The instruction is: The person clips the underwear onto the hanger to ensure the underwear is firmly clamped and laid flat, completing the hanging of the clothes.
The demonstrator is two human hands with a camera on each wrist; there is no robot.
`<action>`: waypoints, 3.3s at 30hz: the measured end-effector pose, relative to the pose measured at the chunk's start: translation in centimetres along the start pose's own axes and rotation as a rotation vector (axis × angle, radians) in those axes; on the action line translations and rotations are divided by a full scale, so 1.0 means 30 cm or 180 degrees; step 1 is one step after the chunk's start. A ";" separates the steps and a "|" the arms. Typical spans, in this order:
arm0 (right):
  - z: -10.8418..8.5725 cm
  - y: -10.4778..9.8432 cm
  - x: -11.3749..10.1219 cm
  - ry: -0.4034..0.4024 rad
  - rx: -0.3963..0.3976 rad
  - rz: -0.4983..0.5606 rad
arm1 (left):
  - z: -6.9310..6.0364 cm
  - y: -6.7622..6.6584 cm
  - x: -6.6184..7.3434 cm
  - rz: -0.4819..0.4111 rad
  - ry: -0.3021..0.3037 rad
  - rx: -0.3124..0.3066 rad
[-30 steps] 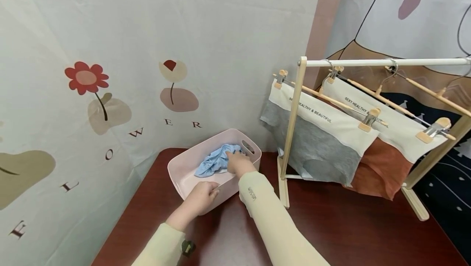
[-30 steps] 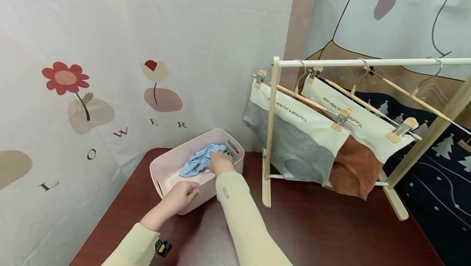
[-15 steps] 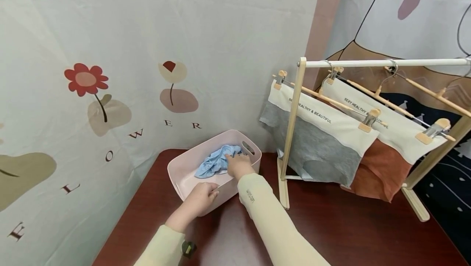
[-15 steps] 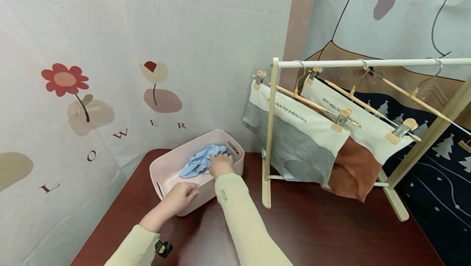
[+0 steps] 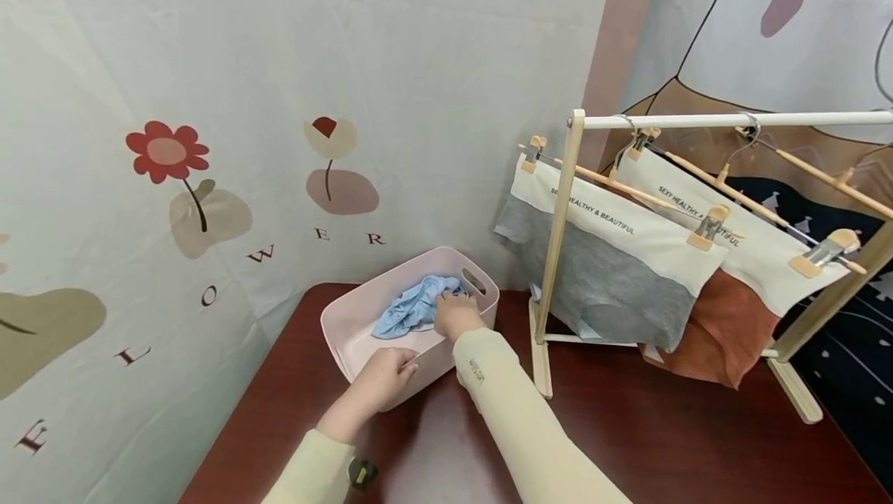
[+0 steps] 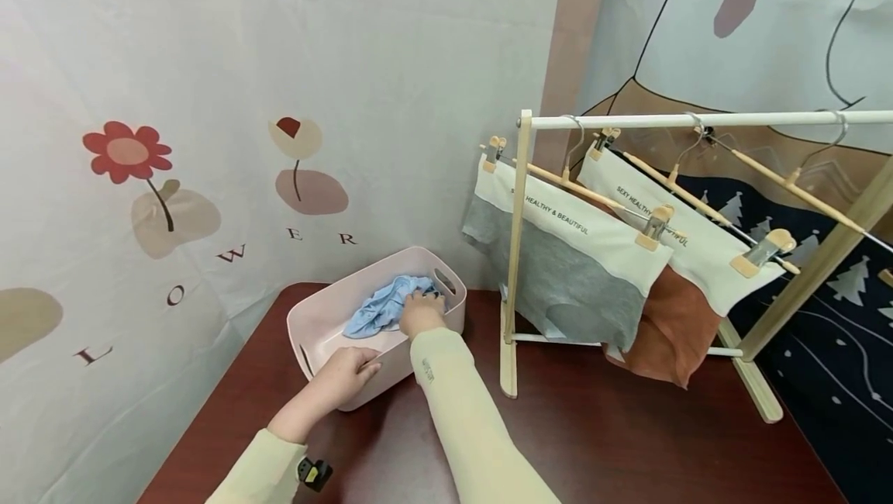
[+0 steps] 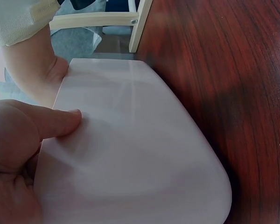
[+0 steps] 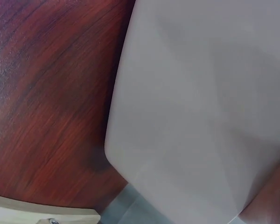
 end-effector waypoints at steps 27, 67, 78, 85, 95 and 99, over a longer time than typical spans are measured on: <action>0.034 -0.084 0.129 0.0164 0.1345 0.3682 | 0.008 0.013 -0.021 -0.0079 -0.0008 -0.0085; -0.108 -0.270 0.168 -0.0411 0.1632 0.2769 | 0.006 -0.001 -0.021 -0.0163 0.0032 -0.0111; -0.372 -0.536 0.284 -0.1020 0.2973 0.3777 | 0.009 0.010 -0.023 -0.0201 -0.0067 -0.0155; -0.571 -0.634 0.392 -0.1075 0.3227 0.4350 | 0.004 -0.001 -0.018 -0.0183 -0.0046 -0.0196; -0.729 -0.530 0.540 -0.0946 0.3180 0.4264 | 0.007 -0.007 -0.033 -0.0149 -0.0043 -0.0253; -0.749 -0.429 0.559 -0.0931 0.2922 0.3785 | 0.009 -0.001 -0.036 -0.0155 -0.0048 -0.0267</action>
Point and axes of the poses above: each hand's wrist, its own z-axis towards the middle knuckle, its own y-axis out of the palm, x = y × z, the point moved 6 cm from there along z, towards the middle knuckle, and after that the axes turned 1 degree about -z, right-handed, at the moved point
